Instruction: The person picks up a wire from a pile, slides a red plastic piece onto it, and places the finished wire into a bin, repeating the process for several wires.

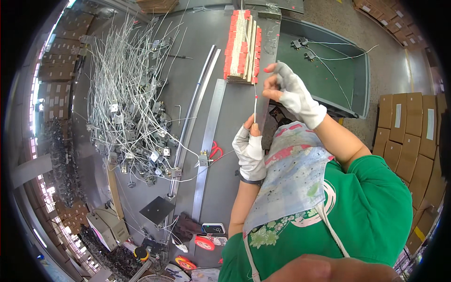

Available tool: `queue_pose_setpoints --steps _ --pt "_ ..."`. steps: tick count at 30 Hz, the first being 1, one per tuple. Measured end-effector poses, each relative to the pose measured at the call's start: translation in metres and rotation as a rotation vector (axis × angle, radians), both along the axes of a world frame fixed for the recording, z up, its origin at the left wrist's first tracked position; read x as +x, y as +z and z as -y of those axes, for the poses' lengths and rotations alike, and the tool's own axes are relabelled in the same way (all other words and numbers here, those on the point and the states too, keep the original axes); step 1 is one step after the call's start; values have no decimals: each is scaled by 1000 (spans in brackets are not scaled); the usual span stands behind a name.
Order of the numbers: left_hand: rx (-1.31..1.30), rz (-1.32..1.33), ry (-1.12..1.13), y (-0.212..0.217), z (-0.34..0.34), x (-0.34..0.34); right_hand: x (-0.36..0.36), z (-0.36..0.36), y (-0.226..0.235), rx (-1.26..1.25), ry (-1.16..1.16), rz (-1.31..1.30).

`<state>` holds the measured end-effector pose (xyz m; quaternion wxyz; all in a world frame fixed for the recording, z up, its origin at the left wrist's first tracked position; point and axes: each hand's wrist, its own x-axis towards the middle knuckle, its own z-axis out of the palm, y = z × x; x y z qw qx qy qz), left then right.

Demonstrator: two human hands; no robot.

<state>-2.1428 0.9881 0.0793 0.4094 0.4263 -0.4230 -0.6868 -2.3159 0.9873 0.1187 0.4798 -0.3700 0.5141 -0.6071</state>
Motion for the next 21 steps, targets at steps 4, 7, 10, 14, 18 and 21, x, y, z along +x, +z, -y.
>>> queue_pose_setpoints --steps 4,7,10,14,18,21 --pt "-100 70 -63 4 0 -4 3 -8 14 54 -63 39" --pt "106 -83 -223 -5 8 -6 -3 -13 8 28 -89 160" --pt "111 -202 -317 -10 19 -21 -9 -19 1 -23 -140 206" --pt "-662 294 -383 -2 38 -56 -41 -20 -9 -72 -347 126" --pt "-504 374 -36 -31 34 -41 -140 -27 -35 7 -805 -4" --pt "-603 656 177 -54 39 2 -238 -54 -73 52 -1230 175"
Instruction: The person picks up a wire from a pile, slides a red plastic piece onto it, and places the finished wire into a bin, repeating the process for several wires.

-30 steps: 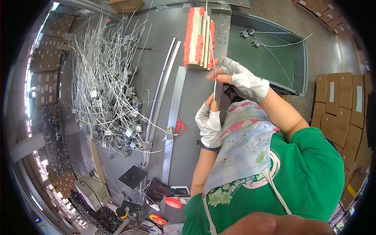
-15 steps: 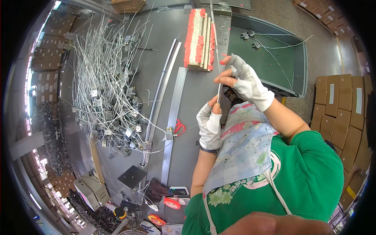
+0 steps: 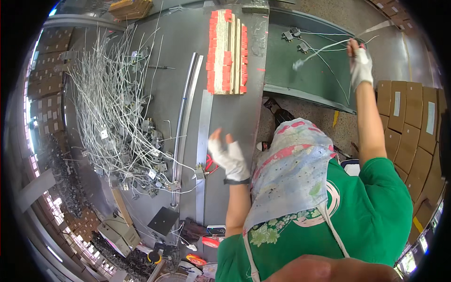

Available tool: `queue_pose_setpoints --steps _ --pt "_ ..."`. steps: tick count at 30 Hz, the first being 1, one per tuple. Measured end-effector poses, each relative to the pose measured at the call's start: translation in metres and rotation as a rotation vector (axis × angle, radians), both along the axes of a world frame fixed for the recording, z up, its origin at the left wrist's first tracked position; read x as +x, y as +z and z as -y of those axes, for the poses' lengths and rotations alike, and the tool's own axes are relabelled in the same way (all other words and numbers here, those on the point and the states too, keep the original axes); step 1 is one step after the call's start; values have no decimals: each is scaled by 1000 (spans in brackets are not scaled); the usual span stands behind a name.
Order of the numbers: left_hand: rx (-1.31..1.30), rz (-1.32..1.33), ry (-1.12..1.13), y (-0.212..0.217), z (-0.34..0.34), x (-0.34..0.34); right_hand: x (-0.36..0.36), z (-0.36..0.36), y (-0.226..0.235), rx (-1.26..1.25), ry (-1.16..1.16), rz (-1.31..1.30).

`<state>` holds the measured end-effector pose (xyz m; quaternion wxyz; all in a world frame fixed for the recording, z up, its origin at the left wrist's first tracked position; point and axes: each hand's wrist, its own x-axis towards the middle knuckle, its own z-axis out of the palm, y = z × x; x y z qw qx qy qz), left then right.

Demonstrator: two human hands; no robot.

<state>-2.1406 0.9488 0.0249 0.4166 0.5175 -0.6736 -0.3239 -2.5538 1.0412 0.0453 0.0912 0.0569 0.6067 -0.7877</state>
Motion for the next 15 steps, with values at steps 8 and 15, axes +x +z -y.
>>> queue_pose_setpoints --steps 8,15 --pt "-327 1073 737 -61 27 156 151 71 -42 206 826 285" --pt "321 310 481 -55 13 158 196 122 -51 412 946 161"
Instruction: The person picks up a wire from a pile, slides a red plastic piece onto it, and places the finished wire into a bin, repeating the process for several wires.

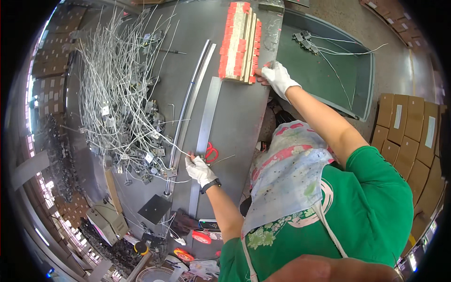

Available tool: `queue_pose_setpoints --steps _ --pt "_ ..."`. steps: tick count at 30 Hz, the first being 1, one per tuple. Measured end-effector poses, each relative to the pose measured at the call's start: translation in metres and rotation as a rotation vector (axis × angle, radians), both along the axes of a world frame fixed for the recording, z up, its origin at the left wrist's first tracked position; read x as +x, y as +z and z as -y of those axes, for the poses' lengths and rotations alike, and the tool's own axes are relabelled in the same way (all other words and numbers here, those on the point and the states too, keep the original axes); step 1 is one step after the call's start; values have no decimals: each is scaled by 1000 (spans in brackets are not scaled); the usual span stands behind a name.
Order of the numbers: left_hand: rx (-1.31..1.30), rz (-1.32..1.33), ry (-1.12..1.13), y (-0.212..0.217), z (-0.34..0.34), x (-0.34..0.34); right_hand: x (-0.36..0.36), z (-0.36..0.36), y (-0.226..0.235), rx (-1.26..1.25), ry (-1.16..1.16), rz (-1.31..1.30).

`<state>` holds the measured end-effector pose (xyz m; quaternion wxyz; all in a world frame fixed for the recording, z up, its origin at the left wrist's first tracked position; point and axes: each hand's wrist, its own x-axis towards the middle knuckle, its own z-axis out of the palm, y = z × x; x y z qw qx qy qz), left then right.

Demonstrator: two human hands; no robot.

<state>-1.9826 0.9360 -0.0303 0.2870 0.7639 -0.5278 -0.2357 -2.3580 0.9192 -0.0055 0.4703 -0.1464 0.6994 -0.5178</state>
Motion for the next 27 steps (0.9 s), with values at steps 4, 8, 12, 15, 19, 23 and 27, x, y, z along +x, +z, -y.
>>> queue_pose_setpoints --steps 4,8,12,15,19,23,27 --pt "-13 -44 39 6 -1 -14 1 8 9 67 43 56" --pt "-34 17 4 2 1 -5 2 10 1 51 57 -3" --pt "-63 21 0 3 0 -9 1 6 1 28 24 17" --pt "-30 52 -57 7 -1 -8 1 5 -4 -12 -13 6" --pt "66 -515 159 17 -7 -6 3 -6 1 -30 -41 45" --pt "-15 -782 204 58 -29 -17 10 -23 5 -105 -17 114" --pt "192 -1148 77 99 -69 -49 53 -38 34 -124 -19 243"
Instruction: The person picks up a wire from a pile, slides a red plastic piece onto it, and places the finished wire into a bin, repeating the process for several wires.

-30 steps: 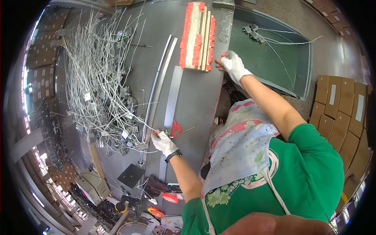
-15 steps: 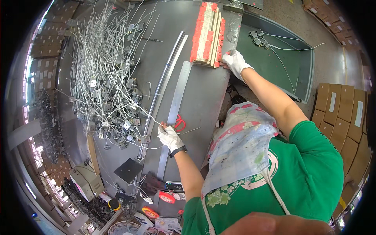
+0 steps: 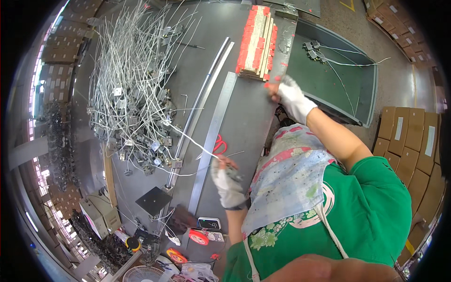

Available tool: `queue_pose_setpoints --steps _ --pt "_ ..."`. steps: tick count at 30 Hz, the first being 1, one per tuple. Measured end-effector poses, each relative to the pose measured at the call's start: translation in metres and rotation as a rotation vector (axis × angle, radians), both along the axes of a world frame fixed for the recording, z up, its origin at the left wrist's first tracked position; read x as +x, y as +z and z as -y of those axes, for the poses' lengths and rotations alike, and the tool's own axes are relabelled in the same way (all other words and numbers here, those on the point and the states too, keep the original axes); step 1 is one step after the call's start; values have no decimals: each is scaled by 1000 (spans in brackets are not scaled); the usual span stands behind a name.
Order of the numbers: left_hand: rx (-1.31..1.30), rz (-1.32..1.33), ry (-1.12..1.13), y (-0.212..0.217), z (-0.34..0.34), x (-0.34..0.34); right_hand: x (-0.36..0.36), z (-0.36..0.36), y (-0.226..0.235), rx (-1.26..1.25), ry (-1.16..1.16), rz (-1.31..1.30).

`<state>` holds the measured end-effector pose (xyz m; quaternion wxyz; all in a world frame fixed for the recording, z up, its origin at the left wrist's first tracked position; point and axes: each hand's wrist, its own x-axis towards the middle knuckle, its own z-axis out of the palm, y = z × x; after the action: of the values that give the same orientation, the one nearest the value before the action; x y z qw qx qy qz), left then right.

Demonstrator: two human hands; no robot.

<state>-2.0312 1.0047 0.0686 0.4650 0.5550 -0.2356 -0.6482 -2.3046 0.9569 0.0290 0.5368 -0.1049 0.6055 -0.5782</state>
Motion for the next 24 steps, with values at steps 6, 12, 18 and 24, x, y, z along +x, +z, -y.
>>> queue_pose_setpoints --steps 6,12,18,24 --pt "-31 -272 -468 18 -51 -18 91 0 54 -42 888 271" --pt "-326 573 -879 37 -50 34 78 21 104 -327 680 190" --pt "-674 1070 -982 2 -12 17 44 -3 93 -433 604 195" --pt "-663 509 -865 -20 36 -113 -7 -8 71 -408 312 190"
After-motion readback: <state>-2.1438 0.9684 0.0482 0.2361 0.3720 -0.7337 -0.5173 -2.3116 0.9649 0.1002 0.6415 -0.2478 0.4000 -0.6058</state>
